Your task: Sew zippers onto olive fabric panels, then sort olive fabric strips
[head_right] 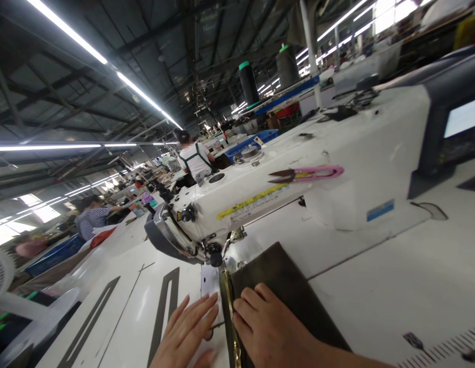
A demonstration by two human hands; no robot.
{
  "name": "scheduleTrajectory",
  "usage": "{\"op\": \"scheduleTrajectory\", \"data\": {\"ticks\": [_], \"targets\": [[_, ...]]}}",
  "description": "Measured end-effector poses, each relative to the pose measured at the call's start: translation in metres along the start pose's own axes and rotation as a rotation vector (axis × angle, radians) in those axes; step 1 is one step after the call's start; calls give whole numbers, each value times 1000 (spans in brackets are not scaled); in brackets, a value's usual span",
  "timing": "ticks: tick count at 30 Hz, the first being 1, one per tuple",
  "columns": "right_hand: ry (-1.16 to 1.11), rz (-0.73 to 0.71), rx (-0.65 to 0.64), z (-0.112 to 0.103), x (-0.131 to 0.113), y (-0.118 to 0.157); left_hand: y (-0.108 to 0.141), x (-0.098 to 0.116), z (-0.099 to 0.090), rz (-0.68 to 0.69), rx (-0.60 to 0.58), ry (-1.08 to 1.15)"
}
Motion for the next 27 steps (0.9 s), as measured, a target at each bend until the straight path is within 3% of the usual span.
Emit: {"op": "scheduleTrajectory", "data": {"ticks": [6, 10, 14, 20, 24, 27], "targets": [[-3, 66, -12, -5, 3, 2, -28, 2, 18, -16, 79, -89], [110, 127, 51, -7, 11, 6, -27, 6, 17, 18, 65, -133], [181, 111, 34, 0, 13, 10, -24, 4, 11, 16, 79, -104], [218, 120, 12, -5, 11, 6, -26, 3, 17, -43, 49, -20], [192, 115, 11, -9, 10, 4, -14, -7, -3, -98, 1, -35], [174, 84, 16, -13, 10, 2, 20, -28, -31, -202, -14, -211]]}}
Point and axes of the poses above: each hand's wrist, its own y-axis away from the middle knuckle, its own z-axis out of the palm, x = y × z, the point moved 7 cm from there along -y, towards the middle knuckle, and after that the axes turned 8 degrees about x, right-handed, at the moved point
